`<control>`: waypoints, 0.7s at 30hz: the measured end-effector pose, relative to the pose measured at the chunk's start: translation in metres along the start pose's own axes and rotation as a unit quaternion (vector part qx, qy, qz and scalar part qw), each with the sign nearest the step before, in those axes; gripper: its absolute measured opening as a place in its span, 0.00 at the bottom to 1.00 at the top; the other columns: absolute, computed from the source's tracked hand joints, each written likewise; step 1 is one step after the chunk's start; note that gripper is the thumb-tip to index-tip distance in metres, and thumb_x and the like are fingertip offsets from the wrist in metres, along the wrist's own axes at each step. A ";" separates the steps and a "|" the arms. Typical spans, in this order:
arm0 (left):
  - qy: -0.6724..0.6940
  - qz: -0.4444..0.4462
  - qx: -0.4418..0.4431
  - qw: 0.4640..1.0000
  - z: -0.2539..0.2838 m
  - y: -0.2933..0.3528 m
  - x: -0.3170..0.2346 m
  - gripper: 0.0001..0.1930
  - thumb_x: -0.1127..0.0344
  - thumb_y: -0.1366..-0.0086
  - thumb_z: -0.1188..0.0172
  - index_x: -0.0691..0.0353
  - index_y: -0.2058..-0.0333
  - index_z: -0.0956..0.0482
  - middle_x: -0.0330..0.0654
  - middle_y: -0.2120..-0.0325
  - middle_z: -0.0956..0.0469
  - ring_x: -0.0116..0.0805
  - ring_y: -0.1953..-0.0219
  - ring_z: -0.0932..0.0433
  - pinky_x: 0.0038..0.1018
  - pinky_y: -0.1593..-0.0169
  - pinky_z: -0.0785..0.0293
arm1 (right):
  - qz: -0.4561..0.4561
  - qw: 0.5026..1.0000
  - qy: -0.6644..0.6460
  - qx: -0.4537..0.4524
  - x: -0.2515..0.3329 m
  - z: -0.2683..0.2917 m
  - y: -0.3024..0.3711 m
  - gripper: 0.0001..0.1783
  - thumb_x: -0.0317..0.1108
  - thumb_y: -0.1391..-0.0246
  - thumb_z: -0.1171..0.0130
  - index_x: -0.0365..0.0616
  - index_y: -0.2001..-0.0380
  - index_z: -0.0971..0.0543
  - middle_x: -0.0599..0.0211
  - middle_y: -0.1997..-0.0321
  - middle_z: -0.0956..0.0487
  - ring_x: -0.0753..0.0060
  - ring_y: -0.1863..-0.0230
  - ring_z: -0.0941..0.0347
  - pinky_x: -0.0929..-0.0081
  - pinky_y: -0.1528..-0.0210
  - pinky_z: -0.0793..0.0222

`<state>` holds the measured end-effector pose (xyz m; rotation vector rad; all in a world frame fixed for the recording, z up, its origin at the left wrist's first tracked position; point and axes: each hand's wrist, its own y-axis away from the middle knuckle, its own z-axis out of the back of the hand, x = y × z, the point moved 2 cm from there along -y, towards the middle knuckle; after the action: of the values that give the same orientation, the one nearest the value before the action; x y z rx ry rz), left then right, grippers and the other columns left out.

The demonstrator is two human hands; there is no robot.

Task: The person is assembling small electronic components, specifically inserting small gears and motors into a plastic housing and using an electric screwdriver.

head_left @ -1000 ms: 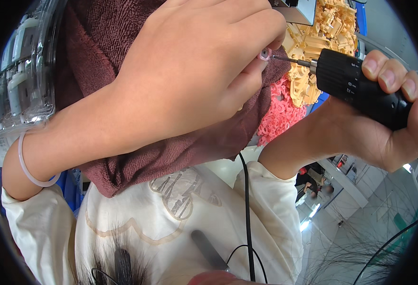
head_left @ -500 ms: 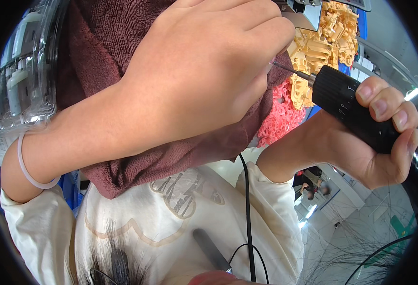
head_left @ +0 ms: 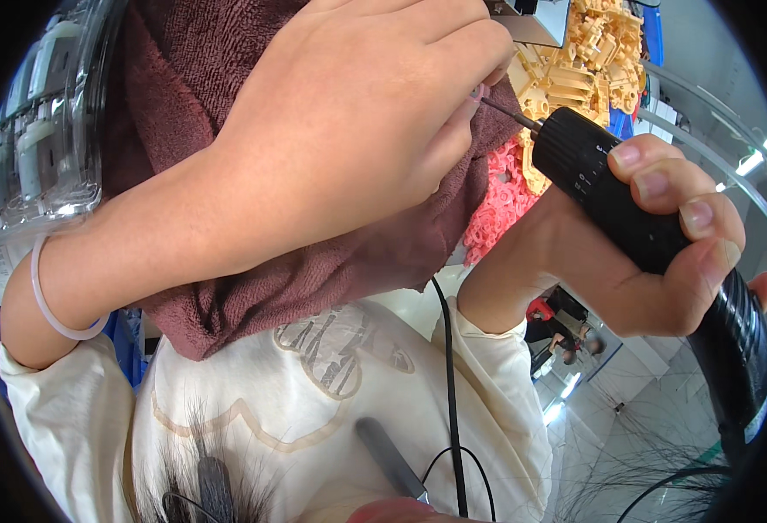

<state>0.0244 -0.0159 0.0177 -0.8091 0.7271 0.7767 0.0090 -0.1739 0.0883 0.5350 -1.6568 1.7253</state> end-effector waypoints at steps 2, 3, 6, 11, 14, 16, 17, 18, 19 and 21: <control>0.000 0.007 0.000 1.000 0.003 0.006 0.007 0.12 0.63 0.39 0.43 0.64 0.60 0.25 0.47 0.61 0.23 0.43 0.56 0.26 0.34 0.54 0.31 | 0.002 1.000 0.019 0.019 -0.002 -0.003 0.004 0.15 0.41 0.48 0.55 0.40 0.74 0.28 0.58 0.83 0.29 0.63 0.82 0.32 0.66 0.75 0.30; -0.001 0.010 0.001 1.000 0.003 0.008 0.009 0.12 0.63 0.39 0.43 0.64 0.59 0.25 0.47 0.61 0.23 0.43 0.56 0.26 0.34 0.54 0.31 | -0.026 1.000 -0.007 0.015 -0.005 -0.002 0.004 0.14 0.41 0.48 0.55 0.40 0.74 0.28 0.58 0.83 0.29 0.63 0.83 0.32 0.66 0.75 0.30; 0.001 -0.001 -0.002 1.000 0.005 0.002 0.003 0.13 0.63 0.39 0.43 0.64 0.59 0.25 0.47 0.61 0.23 0.43 0.56 0.26 0.34 0.54 0.31 | -0.058 0.996 -0.059 -0.025 -0.009 0.000 -0.002 0.13 0.39 0.49 0.54 0.40 0.75 0.28 0.57 0.84 0.29 0.61 0.83 0.31 0.66 0.74 0.29; -0.033 -0.026 -0.032 0.999 0.001 -0.001 -0.004 0.09 0.70 0.47 0.39 0.62 0.67 0.27 0.45 0.69 0.27 0.43 0.64 0.27 0.33 0.58 0.33 | -0.046 0.999 0.009 -0.011 -0.010 0.002 -0.006 0.12 0.39 0.50 0.52 0.40 0.75 0.29 0.58 0.84 0.30 0.62 0.83 0.32 0.66 0.75 0.29; -0.024 0.014 -0.014 1.000 0.002 -0.002 -0.007 0.09 0.68 0.45 0.40 0.62 0.66 0.26 0.45 0.68 0.26 0.43 0.63 0.27 0.33 0.58 0.33 | -0.026 0.997 -0.021 -0.075 -0.013 0.007 -0.010 0.12 0.39 0.50 0.51 0.40 0.76 0.31 0.58 0.84 0.31 0.62 0.85 0.33 0.66 0.76 0.29; -0.020 0.016 -0.017 1.000 0.001 -0.003 -0.009 0.09 0.68 0.45 0.40 0.63 0.66 0.26 0.45 0.68 0.26 0.43 0.63 0.27 0.33 0.58 0.33 | 0.042 0.994 0.006 -0.102 -0.015 -0.006 -0.007 0.11 0.36 0.51 0.48 0.38 0.75 0.32 0.59 0.84 0.31 0.65 0.86 0.34 0.70 0.79 0.28; -0.019 0.021 -0.022 0.999 0.000 -0.004 -0.009 0.09 0.68 0.44 0.40 0.63 0.66 0.27 0.46 0.68 0.26 0.43 0.63 0.28 0.33 0.58 0.34 | 0.076 0.990 0.019 -0.115 -0.016 -0.009 -0.006 0.11 0.34 0.51 0.47 0.36 0.74 0.33 0.60 0.84 0.32 0.67 0.87 0.34 0.71 0.80 0.28; -0.014 0.027 -0.014 0.999 0.000 -0.004 -0.009 0.09 0.67 0.44 0.41 0.63 0.66 0.27 0.45 0.68 0.26 0.43 0.63 0.28 0.33 0.57 0.34 | 0.042 0.991 0.033 -0.120 -0.017 -0.007 -0.008 0.13 0.32 0.51 0.46 0.34 0.69 0.35 0.60 0.83 0.32 0.68 0.87 0.34 0.74 0.81 0.28; -0.014 0.028 -0.015 0.999 -0.002 -0.002 -0.008 0.09 0.67 0.44 0.41 0.63 0.66 0.27 0.45 0.68 0.26 0.43 0.63 0.28 0.33 0.57 0.34 | 0.041 0.992 0.033 -0.119 -0.015 -0.017 -0.006 0.13 0.32 0.51 0.46 0.34 0.69 0.35 0.60 0.83 0.32 0.68 0.87 0.34 0.74 0.81 0.28; -0.024 0.013 -0.027 0.999 -0.005 -0.002 -0.006 0.09 0.67 0.43 0.40 0.64 0.67 0.27 0.45 0.69 0.26 0.43 0.63 0.28 0.34 0.57 0.33 | 0.058 0.951 0.168 -0.253 -0.006 -0.043 0.004 0.10 0.33 0.50 0.38 0.40 0.76 0.27 0.67 0.79 0.29 0.76 0.81 0.32 0.79 0.77 0.31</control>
<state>0.0213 -0.0229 0.0210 -0.8287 0.6766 0.8394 0.0173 -0.1326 0.0765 -0.0974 -1.8054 1.2974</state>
